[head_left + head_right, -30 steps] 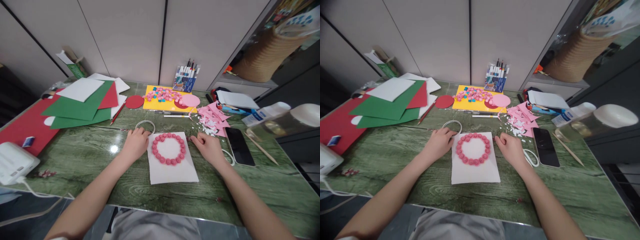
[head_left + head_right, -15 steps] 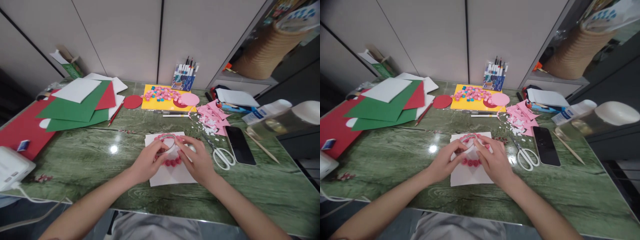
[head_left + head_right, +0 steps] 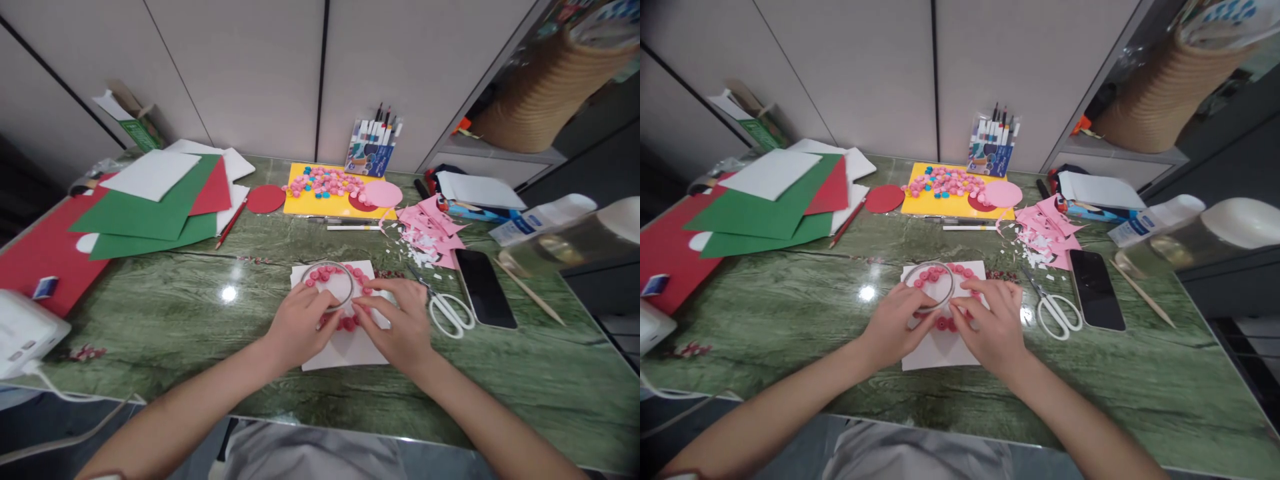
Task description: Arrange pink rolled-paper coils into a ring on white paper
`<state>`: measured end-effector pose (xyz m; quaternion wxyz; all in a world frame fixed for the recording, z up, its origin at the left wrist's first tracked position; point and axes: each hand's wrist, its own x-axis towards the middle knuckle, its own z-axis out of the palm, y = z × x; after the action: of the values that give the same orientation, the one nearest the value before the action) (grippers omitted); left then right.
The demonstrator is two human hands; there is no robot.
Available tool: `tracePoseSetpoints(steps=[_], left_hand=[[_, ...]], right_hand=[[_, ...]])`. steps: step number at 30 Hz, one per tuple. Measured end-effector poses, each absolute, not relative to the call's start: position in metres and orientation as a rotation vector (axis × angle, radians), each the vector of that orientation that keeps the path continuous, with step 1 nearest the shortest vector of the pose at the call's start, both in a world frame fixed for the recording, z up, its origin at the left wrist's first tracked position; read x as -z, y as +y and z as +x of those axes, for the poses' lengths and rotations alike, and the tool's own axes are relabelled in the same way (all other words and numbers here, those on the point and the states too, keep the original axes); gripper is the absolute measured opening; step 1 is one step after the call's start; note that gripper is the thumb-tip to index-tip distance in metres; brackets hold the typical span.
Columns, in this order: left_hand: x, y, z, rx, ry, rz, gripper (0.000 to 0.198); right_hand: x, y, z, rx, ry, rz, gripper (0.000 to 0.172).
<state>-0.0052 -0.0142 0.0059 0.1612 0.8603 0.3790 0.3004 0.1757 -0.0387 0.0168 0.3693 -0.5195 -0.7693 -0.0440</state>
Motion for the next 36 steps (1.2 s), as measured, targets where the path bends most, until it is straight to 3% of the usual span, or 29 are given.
tracePoseSetpoints(steps=[12, 29, 36], left_hand=[[-0.003, -0.012, 0.000, -0.900, 1.114, 2.480, 0.017], [-0.003, -0.013, 0.005, -0.954, 1.116, 2.663, 0.018], [0.001, -0.012, 0.007, -1.188, 1.069, 2.748, 0.009]], right_hand=[[-0.014, -0.042, 0.169, -0.068, -2.058, -1.411, 0.005], [-0.017, -0.044, 0.169, 0.018, -2.052, -1.383, 0.001], [-0.018, -0.042, 0.170, -0.135, -1.995, -1.391, 0.004]])
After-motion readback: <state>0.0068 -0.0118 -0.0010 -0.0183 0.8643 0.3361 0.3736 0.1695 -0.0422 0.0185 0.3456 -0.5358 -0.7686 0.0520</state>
